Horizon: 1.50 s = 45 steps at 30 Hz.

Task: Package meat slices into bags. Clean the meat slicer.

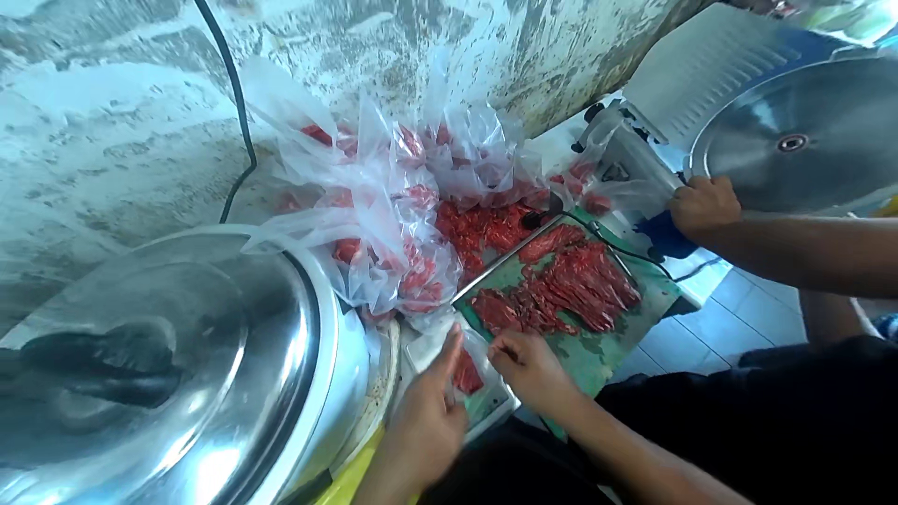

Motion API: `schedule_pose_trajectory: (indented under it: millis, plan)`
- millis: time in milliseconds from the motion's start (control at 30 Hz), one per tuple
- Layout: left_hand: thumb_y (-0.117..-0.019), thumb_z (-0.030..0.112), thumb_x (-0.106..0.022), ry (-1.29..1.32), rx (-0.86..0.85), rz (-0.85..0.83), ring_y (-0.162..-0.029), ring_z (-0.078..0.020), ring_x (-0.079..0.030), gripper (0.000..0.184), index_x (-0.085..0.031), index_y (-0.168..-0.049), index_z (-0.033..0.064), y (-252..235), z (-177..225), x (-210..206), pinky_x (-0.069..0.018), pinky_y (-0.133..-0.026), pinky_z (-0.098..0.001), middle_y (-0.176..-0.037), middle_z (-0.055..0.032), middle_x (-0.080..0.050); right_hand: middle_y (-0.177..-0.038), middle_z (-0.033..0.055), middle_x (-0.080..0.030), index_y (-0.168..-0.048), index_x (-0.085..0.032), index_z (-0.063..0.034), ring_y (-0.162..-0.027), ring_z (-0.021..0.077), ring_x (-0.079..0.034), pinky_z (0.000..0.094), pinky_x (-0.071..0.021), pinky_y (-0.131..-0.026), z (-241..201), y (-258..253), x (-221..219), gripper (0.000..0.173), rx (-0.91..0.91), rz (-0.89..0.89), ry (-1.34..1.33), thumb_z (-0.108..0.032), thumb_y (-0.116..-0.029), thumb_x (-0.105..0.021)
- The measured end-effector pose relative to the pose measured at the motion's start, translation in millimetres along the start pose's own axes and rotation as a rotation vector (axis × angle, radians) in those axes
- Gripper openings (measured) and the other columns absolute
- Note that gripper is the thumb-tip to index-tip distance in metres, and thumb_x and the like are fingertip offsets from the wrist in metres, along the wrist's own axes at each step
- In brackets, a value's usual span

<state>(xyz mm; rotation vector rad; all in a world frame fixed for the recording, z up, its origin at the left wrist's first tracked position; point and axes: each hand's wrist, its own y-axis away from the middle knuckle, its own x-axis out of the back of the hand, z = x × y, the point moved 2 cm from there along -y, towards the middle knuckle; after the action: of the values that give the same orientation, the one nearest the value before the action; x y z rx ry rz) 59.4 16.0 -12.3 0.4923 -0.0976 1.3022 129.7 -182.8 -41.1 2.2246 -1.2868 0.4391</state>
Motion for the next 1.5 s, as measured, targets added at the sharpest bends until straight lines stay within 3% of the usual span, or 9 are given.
schedule_pose_trajectory:
  millis: [100, 200, 233, 300, 333, 400, 633, 900, 1500]
  plan:
    - [-0.0800, -0.005, -0.060, -0.064, -0.125, 0.039, -0.072, -0.0022, -0.057, 0.088, -0.036, -0.161, 0.0195, 8.7, 9.8, -1.4, -0.0509, -0.057, -0.0254, -0.167, 0.0076, -0.029, -0.074, -0.0010, -0.063, -0.093, -0.070, -0.0106, -0.066, 0.0076, -0.060, 0.0282, -0.0510, -0.061, -3.7, 8.5, 1.2, 0.023, 0.151, 0.061, -0.039, -0.025, -0.0993, -0.054]
    - [-0.0812, -0.003, -0.057, -0.199, -0.073, 0.027, -0.124, -0.0014, -0.059, 0.085, -0.038, -0.160, 0.0224, -0.2, -1.0, -1.0, -0.0583, -0.091, -0.0297, -0.168, 0.0122, -0.027, -0.082, 0.0023, -0.065, -0.098, -0.071, -0.0107, -0.074, 0.0126, -0.062, 0.0356, -0.0528, -0.069, 11.9, -4.6, 4.2, 0.025, 0.008, -0.115, -0.011, -0.030, -0.0996, -0.054]
    - [-0.0824, -0.002, -0.057, -0.221, -0.061, 0.024, -0.128, -0.0028, -0.058, 0.082, -0.039, -0.159, 0.0215, -0.3, -0.6, -1.2, -0.0582, -0.094, -0.0318, -0.168, 0.0114, -0.026, -0.084, 0.0029, -0.066, -0.099, -0.071, -0.0108, -0.076, 0.0137, -0.064, 0.0375, -0.0541, -0.071, 14.4, -9.4, 7.0, 0.026, -0.016, -0.159, 0.000, -0.031, -0.0987, -0.055]
    - [-0.0869, 0.001, -0.059, -0.195, -0.089, 0.060, -0.092, -0.0017, -0.065, 0.073, -0.046, -0.156, 0.0215, 5.4, 5.3, -2.4, -0.0568, -0.069, -0.0276, -0.168, 0.0070, -0.026, -0.089, 0.0020, -0.070, -0.104, -0.073, -0.0111, -0.079, 0.0126, -0.067, 0.0370, -0.0574, -0.074, 11.2, -17.0, 19.2, 0.027, 0.007, -0.143, -0.043, -0.033, -0.0978, -0.059]
    - [-0.0881, 0.002, -0.060, -0.163, -0.104, 0.081, -0.070, -0.0009, -0.056, 0.069, -0.050, -0.154, 0.0221, 10.2, 6.2, -5.0, -0.0506, -0.057, -0.0256, -0.169, 0.0046, -0.025, -0.091, 0.0025, -0.071, -0.107, -0.073, -0.0101, -0.080, 0.0128, -0.068, 0.0368, -0.0585, -0.075, 8.6, -20.8, 27.0, 0.027, 0.016, -0.107, -0.090, -0.032, -0.0985, -0.060]
    - [-0.0905, 0.005, -0.061, -0.149, -0.121, 0.140, -0.057, 0.0005, -0.047, 0.061, -0.056, -0.149, 0.0219, 17.2, 6.6, -6.4, -0.0469, -0.051, -0.0232, -0.170, -0.0009, -0.023, -0.089, 0.0027, -0.071, -0.106, -0.074, -0.0098, -0.077, 0.0134, -0.067, 0.0377, -0.0579, -0.072, 5.7, -40.4, 44.1, 0.025, 0.001, 0.010, -0.124, -0.031, -0.1003, -0.062]
    - [-0.0931, 0.006, -0.067, -0.025, -0.221, 0.356, -0.059, -0.0025, -0.055, 0.036, -0.069, -0.129, 0.0046, 53.6, 16.0, 3.9, -0.0490, -0.050, -0.0229, -0.163, -0.0165, -0.036, -0.101, 0.0143, -0.074, -0.109, -0.074, -0.0080, -0.100, 0.0342, -0.071, 0.0626, -0.0549, -0.089, 27.6, -169.3, 67.8, 0.023, -0.130, 0.092, 0.261, -0.024, -0.0990, -0.060]
    - [-0.0931, 0.002, -0.064, 0.037, -0.086, 0.529, -0.068, -0.0052, -0.061, 0.029, -0.069, -0.121, -0.0030, 83.4, -10.3, 4.2, -0.0520, -0.056, -0.0224, -0.155, -0.0194, -0.046, -0.127, 0.0246, -0.065, -0.127, -0.068, -0.0087, -0.117, 0.0449, -0.064, 0.0691, -0.0515, -0.092, 44.9, -244.8, 20.3, 0.042, -0.184, -0.163, 0.585, -0.029, -0.0906, -0.071]
    - [-0.0920, 0.001, -0.063, 0.031, -0.077, 0.557, -0.061, -0.0034, -0.056, 0.034, -0.069, -0.125, 0.0037, 89.5, -10.9, -4.1, -0.0472, -0.050, -0.0220, -0.156, -0.0128, -0.048, -0.088, 0.0130, -0.072, -0.099, -0.075, -0.0084, -0.084, 0.0316, -0.069, 0.0616, -0.0542, -0.078, 33.5, -231.1, 62.0, 0.015, 0.001, -0.053, 0.258, -0.021, -0.0932, -0.069]
